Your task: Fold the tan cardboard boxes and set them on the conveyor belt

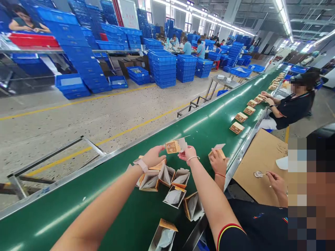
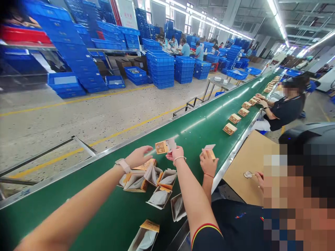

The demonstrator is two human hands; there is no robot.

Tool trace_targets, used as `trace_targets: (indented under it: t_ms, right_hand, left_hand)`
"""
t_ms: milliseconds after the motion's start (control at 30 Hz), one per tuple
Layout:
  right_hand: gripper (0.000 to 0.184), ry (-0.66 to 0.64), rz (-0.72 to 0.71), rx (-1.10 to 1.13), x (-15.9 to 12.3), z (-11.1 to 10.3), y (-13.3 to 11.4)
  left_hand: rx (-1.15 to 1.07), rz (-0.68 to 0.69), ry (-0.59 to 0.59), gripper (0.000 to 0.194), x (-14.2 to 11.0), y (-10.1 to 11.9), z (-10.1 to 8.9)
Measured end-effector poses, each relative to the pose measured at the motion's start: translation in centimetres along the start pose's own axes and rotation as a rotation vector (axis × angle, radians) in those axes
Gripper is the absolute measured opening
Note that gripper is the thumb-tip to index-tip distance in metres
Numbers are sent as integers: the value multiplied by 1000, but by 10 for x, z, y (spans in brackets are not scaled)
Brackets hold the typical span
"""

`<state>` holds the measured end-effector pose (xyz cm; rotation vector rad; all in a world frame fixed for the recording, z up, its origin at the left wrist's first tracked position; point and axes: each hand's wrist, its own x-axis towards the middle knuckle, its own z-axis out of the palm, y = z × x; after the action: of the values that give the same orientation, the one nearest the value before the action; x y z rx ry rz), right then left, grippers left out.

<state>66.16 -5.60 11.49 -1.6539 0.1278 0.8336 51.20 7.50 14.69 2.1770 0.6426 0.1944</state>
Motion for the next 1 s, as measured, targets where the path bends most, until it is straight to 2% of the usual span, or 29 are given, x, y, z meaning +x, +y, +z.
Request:
trace_targets:
  t_ms: [100, 167, 200, 267, 333, 433, 500, 533, 600, 667, 767, 867, 933, 1000]
  right_hand:
    - [15, -44, 37, -47, 5, 16, 3]
    - [15, -81, 46, -101, 7, 20, 7]
    - [17, -104, 48, -136, 9, 19, 9]
    - [22, -166, 44, -216, 15, 14, 9]
    - [25, -241, 28, -300, 24, 2, 3]
    - [26, -303, -48, -401, 45, -23, -12]
    - [40, -355, -195, -461, 62, -41, -20]
    - [54, -410, -317, -516, 70, -48, -22]
    - [73, -562, -596, -678, 86, -53, -23]
    - [66, -711, -788, -852, 101, -45, -23]
    - [38, -782, -845, -949, 114, -17, -26]
    - [26, -681, -903, -879, 115, 13, -33]
    - [24, -644, -931, -832, 111, 28, -31]
    - [31, -680, -926, -804, 104, 40, -20]
  left_hand:
    - [-274, -112, 38, 21, 9, 8, 23]
    - [-518, -167, 40, 22, 16, 11, 24]
    - [-597, -171, 58, 25, 20, 11, 17]
    - [-626, -128, 139, 30, 26, 1, -9]
    - [-520, -62, 260, 33, 28, -22, -46]
    - [-222, -63, 430, 35, 21, -76, -94]
    - [-11, -134, 395, 33, 13, -116, -105]
    - [45, -165, 338, 33, 10, -133, -102]
    - [45, -180, 208, 39, 7, -156, -84]
    - [-79, -139, 93, 48, 8, -162, -52]
    - [-315, -68, -106, 48, 14, -150, 3]
    - [-485, -91, -265, 43, 12, -134, 45]
    - [-522, -171, -350, 41, 4, -130, 54]
    - [-426, -234, -434, 35, -6, -129, 47]
